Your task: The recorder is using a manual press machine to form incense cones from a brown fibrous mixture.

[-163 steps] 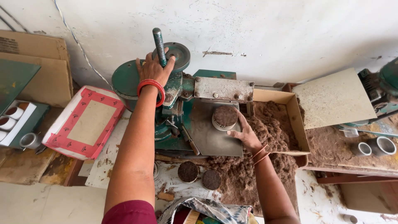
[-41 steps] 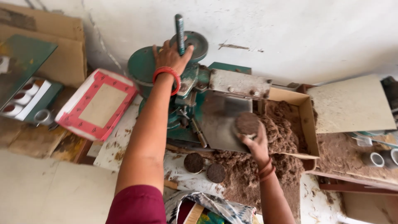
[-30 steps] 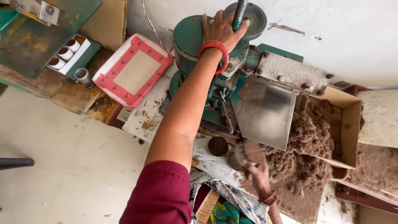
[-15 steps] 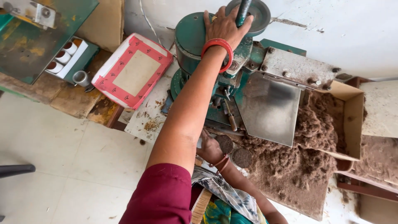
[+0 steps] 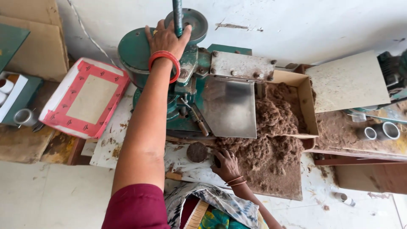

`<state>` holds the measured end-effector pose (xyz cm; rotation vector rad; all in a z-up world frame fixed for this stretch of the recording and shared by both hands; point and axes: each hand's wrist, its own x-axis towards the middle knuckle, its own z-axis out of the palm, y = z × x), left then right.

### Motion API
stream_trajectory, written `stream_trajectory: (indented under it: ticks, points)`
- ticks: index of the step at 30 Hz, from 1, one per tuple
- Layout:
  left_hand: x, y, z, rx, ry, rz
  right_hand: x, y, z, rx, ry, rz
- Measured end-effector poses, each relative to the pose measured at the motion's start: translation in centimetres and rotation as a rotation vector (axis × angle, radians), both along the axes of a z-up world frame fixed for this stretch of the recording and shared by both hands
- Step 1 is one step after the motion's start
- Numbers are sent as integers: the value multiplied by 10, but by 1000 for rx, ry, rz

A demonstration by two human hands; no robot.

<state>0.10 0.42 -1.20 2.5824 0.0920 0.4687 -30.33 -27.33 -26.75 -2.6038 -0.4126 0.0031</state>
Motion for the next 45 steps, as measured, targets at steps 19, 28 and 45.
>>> stream_trajectory:
  ticks: [19,28,45]
  points:
    - [1,1,0,-43,4,-19,96,-32,188,-320,-429,-34]
    - [11,5,-9,-5,-25,6,104,-11,201,-347,-240,-171]
    - [2,-4,2,-45,48,19,116,-43,195,-170,-251,127]
